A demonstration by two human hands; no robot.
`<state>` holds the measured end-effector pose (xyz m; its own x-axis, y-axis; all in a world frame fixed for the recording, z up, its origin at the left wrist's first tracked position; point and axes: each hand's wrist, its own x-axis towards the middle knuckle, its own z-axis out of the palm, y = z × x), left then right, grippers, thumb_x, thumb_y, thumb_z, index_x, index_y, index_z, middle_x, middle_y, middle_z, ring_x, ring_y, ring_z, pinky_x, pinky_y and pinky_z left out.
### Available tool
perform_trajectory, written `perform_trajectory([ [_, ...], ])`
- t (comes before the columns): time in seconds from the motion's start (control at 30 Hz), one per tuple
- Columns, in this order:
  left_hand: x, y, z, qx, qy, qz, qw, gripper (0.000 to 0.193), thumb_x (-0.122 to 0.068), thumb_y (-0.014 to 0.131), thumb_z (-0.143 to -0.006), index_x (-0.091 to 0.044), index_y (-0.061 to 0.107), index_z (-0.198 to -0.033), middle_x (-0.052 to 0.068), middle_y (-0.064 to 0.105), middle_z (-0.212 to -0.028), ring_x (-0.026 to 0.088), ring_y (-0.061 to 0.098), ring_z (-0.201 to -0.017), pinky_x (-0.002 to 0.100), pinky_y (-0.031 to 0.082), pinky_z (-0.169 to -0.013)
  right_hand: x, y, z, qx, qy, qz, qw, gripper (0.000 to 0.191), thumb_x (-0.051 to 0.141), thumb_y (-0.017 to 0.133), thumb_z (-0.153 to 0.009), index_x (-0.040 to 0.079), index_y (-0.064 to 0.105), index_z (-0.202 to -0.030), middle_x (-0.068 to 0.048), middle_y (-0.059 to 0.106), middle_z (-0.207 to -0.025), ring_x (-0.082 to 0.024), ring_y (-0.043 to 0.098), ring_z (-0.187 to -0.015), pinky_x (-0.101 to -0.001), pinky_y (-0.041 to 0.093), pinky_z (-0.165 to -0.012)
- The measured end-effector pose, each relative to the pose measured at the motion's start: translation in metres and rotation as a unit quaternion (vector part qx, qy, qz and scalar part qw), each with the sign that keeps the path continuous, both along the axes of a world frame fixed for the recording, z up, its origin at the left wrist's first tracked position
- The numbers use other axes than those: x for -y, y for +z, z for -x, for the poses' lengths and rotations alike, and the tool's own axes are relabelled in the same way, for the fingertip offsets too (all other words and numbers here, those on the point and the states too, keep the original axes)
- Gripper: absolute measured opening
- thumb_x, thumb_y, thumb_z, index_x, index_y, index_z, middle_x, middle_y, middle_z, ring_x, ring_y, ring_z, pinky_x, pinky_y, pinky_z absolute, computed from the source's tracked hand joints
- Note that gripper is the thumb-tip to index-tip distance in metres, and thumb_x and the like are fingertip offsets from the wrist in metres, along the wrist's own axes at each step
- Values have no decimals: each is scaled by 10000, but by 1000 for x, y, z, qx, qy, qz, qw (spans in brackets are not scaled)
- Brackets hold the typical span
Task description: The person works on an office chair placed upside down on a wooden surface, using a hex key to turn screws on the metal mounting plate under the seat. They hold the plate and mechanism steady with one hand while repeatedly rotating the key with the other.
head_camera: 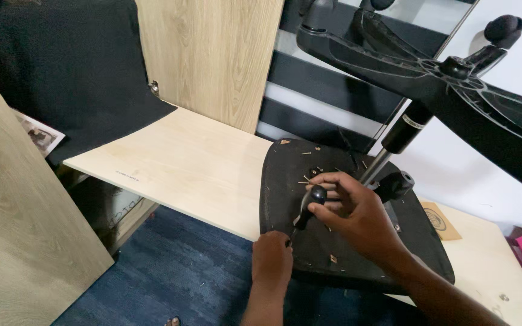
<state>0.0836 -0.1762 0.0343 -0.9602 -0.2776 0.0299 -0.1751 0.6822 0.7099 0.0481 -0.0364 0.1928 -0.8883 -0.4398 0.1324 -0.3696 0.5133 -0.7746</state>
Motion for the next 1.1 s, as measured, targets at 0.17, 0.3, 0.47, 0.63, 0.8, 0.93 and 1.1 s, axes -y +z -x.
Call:
perform_trajectory([
  [0.17, 2, 1, 2, 32, 4, -18, 999, 149, -164, 680, -948, -61, 778, -992, 151, 732, -1050, 326, 714, -1019, 431, 577, -897, 6, -1, 0, 7, 43, 42, 998, 413, 213, 804, -796, 107, 656, -1168, -105, 779, -1064, -165, 809, -948, -283, 677, -828],
  [0.3, 2, -4, 5, 13, 15, -36, 999, 142, -149, 693, -931, -43, 772, -983, 161, 730, -1036, 340, 701, -1017, 441, 575, -893, 7, 1, 0, -50, 37, -4, 998, 414, 185, 782, -809, 112, 672, -1201, -91, 664, -1115, -153, 742, -870, -264, 640, -733],
  [0.47, 2, -20, 8, -35, 15, -3, 999, 155, -69, 734, -830, -31, 771, -975, 170, 716, -1066, 341, 684, -1048, 433, 552, -929, 6, 3, 0, -30, 41, -13, 999, 423, 139, 708, -831, 129, 683, -1253, -59, 676, -1032, -134, 673, -740, -242, 596, -660],
  [0.63, 8, -20, 4, -49, -10, -38, 998, 144, -70, 710, -873, -77, 774, -1001, 146, 738, -1019, 309, 704, -996, 423, 555, -898, 4, -2, -2, -10, -9, 3, 1000, 452, 185, 755, -804, 124, 656, -1241, -93, 676, -958, -130, 667, -726, -258, 579, -632],
  [0.8, 9, -3, 3, 46, -11, -71, 996, 130, -149, 671, -961, -98, 787, -930, 96, 754, -958, 248, 751, -910, 380, 610, -837, 1, -5, 1, -27, 23, -6, 999, 422, 250, 777, -825, 125, 670, -1215, -89, 699, -1043, -161, 720, -818, -286, 611, -681],
  [0.93, 8, -4, 4, 1, -22, -12, 1000, 126, -136, 687, -938, -93, 803, -914, 90, 760, -982, 247, 734, -954, 388, 588, -873, -1, -9, -2, -48, 56, -27, 997, 409, 274, 773, -855, 147, 698, -1236, -76, 704, -1146, -161, 755, -898, -285, 637, -741],
  [1.1, 10, -12, 9, 3, -32, -20, 999, 117, -112, 681, -941, -97, 789, -985, 106, 745, -1054, 266, 700, -1021, 401, 570, -902, -3, -4, -2, 3, 32, -5, 999, 478, 233, 679, -852, 181, 633, -1324, -77, 729, -1140, -150, 768, -889, -273, 630, -759],
])
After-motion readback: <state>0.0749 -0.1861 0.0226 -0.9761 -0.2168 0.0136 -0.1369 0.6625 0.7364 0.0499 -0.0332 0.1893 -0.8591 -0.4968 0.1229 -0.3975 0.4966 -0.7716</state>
